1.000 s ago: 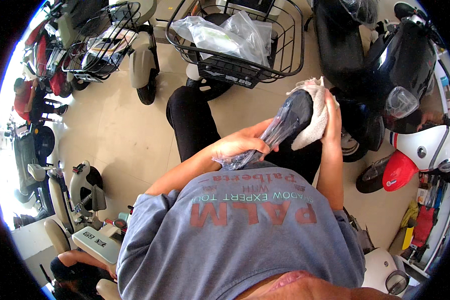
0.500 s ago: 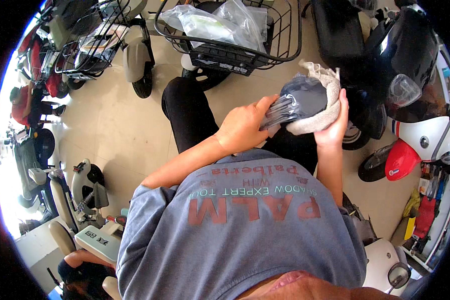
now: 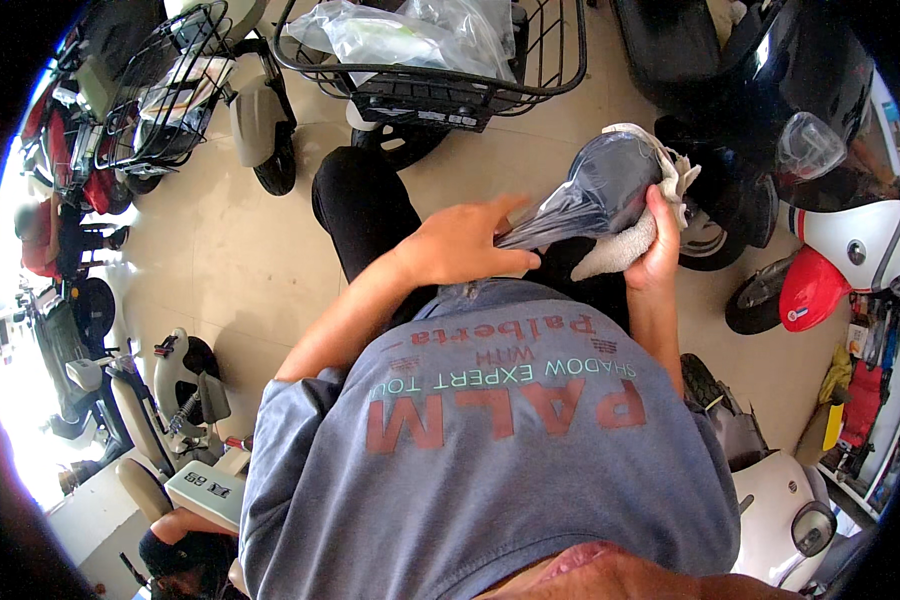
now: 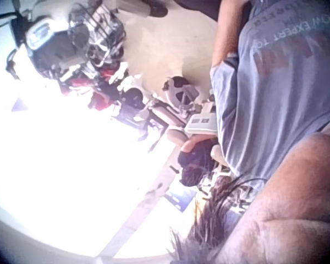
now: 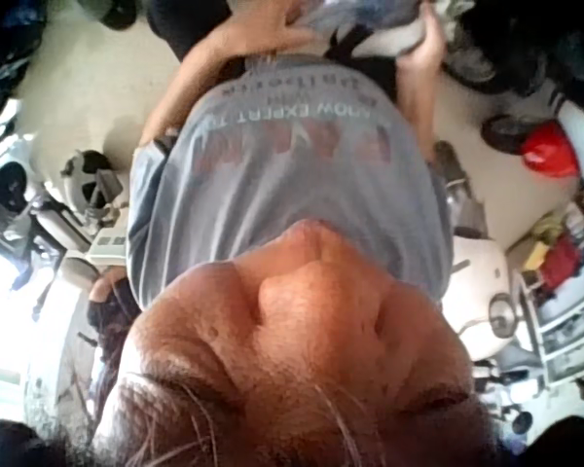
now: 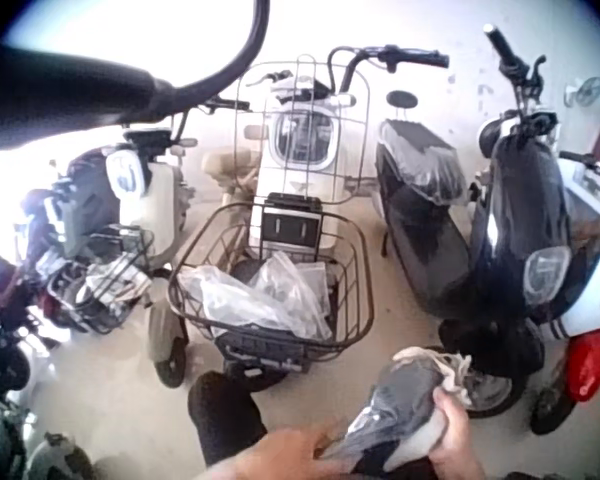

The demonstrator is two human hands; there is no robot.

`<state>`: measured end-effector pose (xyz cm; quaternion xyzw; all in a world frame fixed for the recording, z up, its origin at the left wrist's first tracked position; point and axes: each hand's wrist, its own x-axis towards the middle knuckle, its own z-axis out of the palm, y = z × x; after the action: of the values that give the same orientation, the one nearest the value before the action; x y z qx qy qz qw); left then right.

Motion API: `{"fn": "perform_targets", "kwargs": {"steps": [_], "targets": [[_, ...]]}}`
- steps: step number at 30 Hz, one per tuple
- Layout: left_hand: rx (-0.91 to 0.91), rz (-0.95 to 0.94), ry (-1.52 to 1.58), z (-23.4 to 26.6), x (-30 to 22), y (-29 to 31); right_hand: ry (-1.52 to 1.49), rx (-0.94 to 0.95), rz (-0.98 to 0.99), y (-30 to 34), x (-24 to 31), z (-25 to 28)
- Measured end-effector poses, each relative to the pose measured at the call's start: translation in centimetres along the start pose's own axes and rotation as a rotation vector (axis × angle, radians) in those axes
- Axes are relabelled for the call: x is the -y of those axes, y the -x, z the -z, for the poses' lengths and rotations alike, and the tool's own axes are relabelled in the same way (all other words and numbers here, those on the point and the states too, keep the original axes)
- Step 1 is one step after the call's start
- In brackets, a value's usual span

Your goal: The person wipes the front basket and fairing of a scooter with a cloth, then removes and wipes a bag of hardware and several plastic mirror housings.

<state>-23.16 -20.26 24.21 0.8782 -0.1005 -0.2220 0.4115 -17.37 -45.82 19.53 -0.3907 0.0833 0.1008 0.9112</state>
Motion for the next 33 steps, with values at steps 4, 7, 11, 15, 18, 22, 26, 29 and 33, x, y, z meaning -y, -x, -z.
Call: {"fn": "perform_targets", "kwargs": {"steps": [4, 7, 11, 15, 18, 22, 26, 29, 33], "targets": [[0.31, 0.03, 0.649, -1.5, 1.9, -1.1, 0.012, -0.007, 0.014, -0.8, -0.6, 1.2], [0.031, -0.022, 0.477, -2.8, 0.9, -0.8, 0.113, -0.112, 0.06, -2.1, -0.2, 1.2], [-0.24, -0.076, 0.176, -3.2, -0.5, -0.2, 0.134, -0.157, 0.182, -2.9, 1.4, 0.1], [-0.367, -0.038, 0.004, -3.0, -1.8, -0.6, 0.234, -0.064, 0.394, -1.2, -0.2, -1.7], [-0.457, -0.041, -0.012, -3.1, -2.2, -1.0, 0.47, 0.09, 0.69, 1.7, -3.1, -5.4], [-0.409, -0.097, 0.099, -3.0, -2.0, -1.5, 1.647, 0.399, 1.366, 0.7, -2.4, -2.3], [-0.339, -0.056, 0.274, -2.7, -2.6, -0.8, 0.985, 0.145, 0.977, -3.1, 0.0, -3.3], [-0.281, -0.091, 0.34, -2.2, -2.6, -0.8, 0.832, 0.205, 0.86, -1.8, 0.6, -4.9], [-0.301, -0.222, 0.468, -2.9, -1.1, -1.2, 1.554, 0.44, 1.187, 1.8, -0.6, -6.0]]}}
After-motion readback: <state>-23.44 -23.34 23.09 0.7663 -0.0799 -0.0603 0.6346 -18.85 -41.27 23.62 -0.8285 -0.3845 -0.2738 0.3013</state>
